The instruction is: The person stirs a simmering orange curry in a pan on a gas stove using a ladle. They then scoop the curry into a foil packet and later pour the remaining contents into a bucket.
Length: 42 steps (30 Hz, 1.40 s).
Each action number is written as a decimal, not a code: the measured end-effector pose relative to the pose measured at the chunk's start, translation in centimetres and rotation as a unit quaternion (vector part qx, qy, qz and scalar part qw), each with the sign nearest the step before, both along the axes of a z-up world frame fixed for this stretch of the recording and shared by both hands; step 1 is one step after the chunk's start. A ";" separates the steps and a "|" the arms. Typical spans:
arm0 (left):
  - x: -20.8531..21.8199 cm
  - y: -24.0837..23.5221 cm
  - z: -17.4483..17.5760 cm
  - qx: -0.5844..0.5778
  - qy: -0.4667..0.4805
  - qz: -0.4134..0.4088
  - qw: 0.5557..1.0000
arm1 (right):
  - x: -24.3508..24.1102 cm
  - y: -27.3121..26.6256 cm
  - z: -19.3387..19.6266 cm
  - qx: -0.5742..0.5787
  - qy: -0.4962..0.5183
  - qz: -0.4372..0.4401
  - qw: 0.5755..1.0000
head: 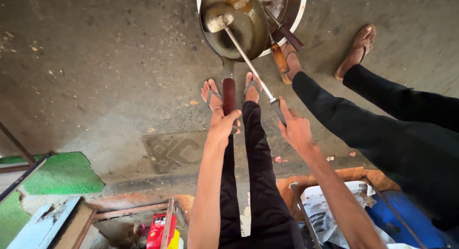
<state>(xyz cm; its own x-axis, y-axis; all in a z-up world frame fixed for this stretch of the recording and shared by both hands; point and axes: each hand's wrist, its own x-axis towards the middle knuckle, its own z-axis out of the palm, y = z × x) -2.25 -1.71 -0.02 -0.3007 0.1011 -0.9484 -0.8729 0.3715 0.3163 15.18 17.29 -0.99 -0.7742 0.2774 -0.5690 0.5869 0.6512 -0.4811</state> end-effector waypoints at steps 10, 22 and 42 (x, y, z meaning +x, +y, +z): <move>-0.2 0.3 0.2 0.014 0.021 0.022 0.999 | -0.8 1.4 -4.8 0.291 -0.027 0.079 0.953; -0.1 1.0 0.8 0.018 0.035 0.067 0.997 | 4.2 7.1 1.1 0.417 -0.039 0.157 0.895; 0.3 1.3 0.6 0.022 0.025 0.074 0.997 | 1.5 5.9 -1.1 0.355 -0.082 0.141 0.921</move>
<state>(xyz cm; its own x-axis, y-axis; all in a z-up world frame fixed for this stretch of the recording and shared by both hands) -1.91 -0.41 0.58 -0.3613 0.0924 -0.9278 -0.9003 0.2245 0.3730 16.71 23.22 -2.13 -0.7916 0.4266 -0.4376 0.3740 0.9045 0.2051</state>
